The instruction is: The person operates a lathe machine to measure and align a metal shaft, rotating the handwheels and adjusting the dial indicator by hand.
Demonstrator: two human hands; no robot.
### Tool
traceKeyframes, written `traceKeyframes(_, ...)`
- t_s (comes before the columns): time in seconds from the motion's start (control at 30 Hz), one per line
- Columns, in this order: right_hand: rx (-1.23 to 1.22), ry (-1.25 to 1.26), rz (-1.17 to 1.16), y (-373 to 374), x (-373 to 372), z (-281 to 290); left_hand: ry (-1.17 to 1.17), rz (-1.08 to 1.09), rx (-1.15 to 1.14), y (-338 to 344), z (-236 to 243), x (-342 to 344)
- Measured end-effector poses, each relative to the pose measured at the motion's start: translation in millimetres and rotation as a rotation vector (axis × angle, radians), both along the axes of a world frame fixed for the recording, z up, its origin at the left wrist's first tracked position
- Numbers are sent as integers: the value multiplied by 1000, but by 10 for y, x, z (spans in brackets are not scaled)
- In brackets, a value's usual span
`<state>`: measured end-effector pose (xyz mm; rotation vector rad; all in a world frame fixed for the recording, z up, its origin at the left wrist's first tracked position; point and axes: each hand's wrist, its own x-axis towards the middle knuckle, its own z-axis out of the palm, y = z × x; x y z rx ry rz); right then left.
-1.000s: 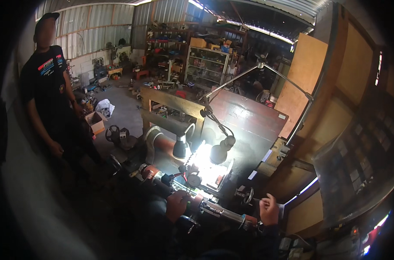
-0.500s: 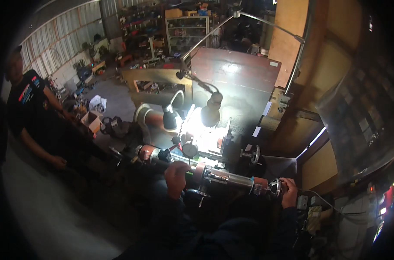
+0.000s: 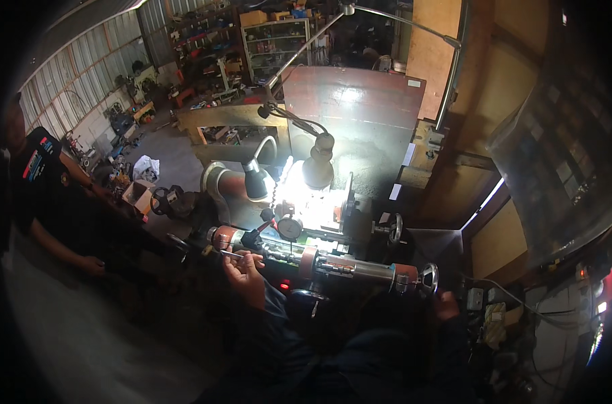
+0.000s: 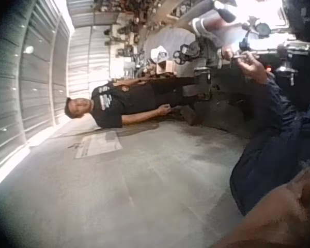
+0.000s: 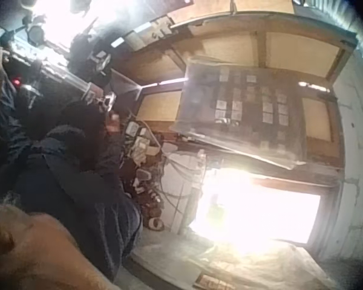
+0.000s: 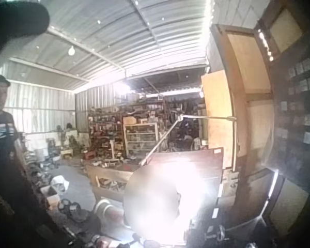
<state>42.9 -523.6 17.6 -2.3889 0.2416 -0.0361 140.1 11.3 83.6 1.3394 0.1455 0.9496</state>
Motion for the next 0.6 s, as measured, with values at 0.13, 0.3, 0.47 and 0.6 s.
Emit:
traceKeyframes(0.13,274,54,76,121,-182,603,-8,-133,-133,27,-3,-74)
traceKeyframes(0.3,377,-88,85,325,-59,1025,53,-61,-22,53,-43,-7)
traceKeyframes(0.47,512,-157,-82,328,270,891,5,-104,-54,15,-40,-14)
traceKeyframes(0.6,403,-288,-84,212,567,571,58,-14,-71,-39,-12,-26)
